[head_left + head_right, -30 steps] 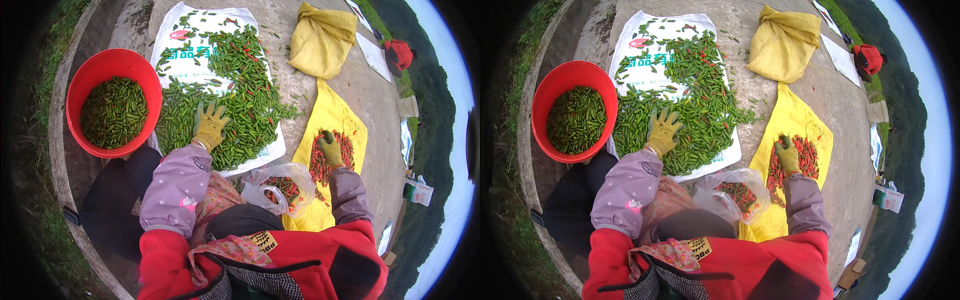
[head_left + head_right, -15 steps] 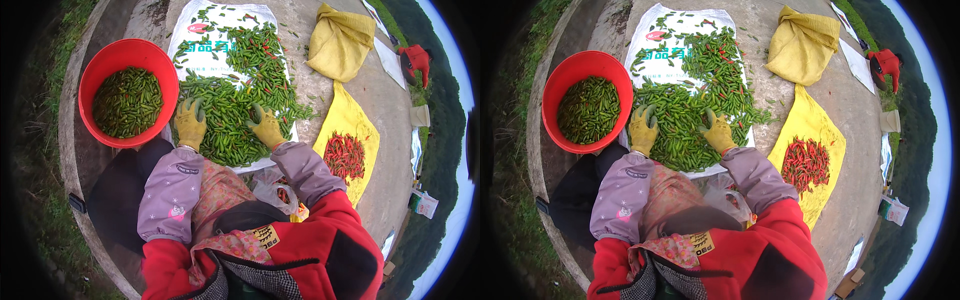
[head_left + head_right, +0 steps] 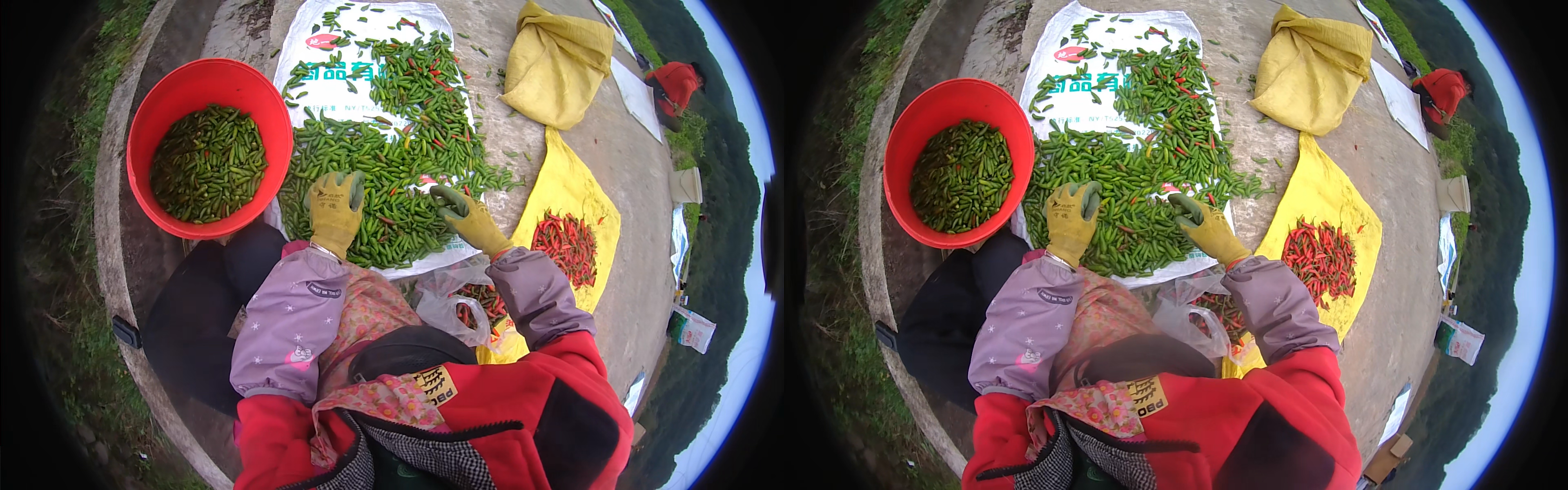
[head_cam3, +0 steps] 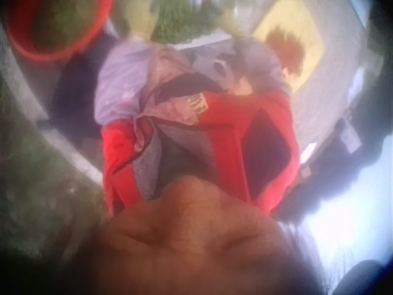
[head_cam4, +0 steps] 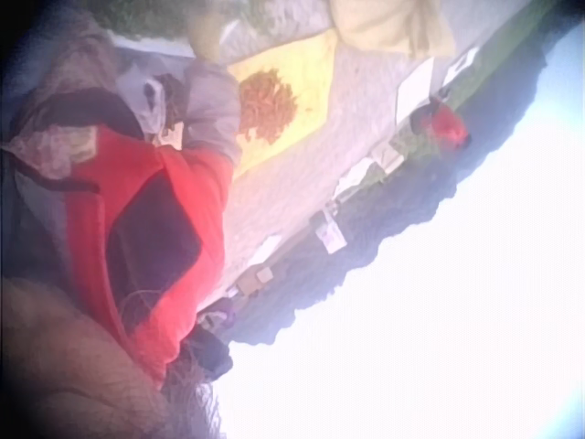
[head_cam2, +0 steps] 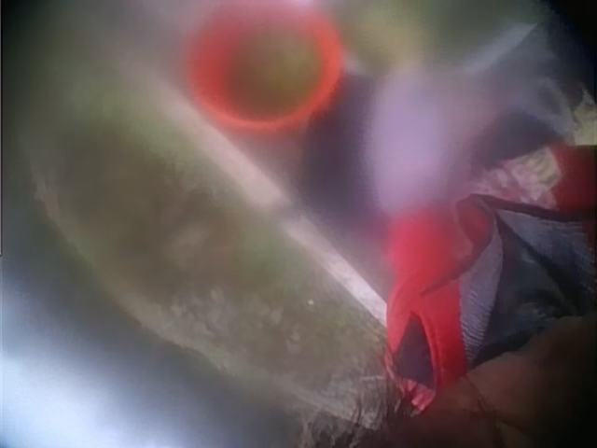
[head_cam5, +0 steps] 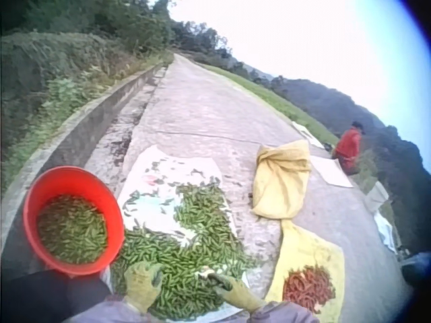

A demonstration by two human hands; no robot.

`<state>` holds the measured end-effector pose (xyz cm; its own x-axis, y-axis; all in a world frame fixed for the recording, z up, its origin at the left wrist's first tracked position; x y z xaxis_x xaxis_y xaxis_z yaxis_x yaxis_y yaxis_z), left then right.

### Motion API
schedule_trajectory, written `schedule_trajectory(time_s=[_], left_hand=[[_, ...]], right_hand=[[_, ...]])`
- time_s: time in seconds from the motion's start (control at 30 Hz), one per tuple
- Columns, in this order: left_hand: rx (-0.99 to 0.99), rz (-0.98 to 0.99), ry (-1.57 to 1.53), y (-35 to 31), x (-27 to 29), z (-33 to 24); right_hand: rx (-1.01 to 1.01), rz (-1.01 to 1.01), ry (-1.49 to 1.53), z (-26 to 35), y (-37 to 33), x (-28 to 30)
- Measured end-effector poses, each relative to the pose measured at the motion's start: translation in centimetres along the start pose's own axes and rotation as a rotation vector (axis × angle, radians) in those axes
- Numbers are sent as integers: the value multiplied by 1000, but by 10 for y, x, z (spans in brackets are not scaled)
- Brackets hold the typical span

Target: The person sits on the ground and sorts green and red chili peppers by hand, picking green peppers from a white sack and placing them into a red bucket. Red peppers are set aside on a yellow cloth. The task continues with repetitive pick-and-place motions throughout the clip.

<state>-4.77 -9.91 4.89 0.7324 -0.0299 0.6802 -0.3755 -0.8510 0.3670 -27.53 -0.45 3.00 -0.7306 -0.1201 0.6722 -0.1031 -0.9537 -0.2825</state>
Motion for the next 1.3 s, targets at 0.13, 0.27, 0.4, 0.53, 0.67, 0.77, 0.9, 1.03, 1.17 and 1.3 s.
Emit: schedule_trajectory(time_s=[0.13,0.27,0.4,0.53,0.67,0.77,0.9,1.03,1.17,1.3], left_hand=[[-166,312,55,-17,-57,-40],[-155,522,192,-37,-87,-32],[-134,443,162,-37,-76,-24],[-68,140,11,-29,-35,-23],[198,-41,-186,-30,0,7],[852,-13,-1349,-61,-39,45],[990,78,-1849,-74,-55,27],[1070,126,-1860,-84,-61,24],[988,142,-1915,-77,-63,21],[807,147,-1954,-69,-58,17]], right_hand=[[-28,-271,-152,-50,8,47],[-236,-316,-338,-113,15,67],[-300,-220,-476,-133,26,47],[-318,-189,-736,-121,38,23],[-259,-165,-556,-93,36,16],[-166,-153,-152,-60,35,2],[-10,-155,-52,-11,43,-15],[84,-115,-22,26,57,-27],[-81,256,497,45,54,-70],[-128,413,678,66,36,-92]])
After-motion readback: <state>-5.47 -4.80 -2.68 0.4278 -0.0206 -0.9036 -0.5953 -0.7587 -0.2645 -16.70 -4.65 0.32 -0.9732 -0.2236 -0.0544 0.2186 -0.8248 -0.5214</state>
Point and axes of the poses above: each hand's wrist, its own y-axis towards the middle knuckle, its own x-axis out of the back of the hand, z = x × y, the point moved 10 cm from there along y, towards the middle knuckle, and after that the axes turned 9 degrees about -y, right-handed, at the moved point
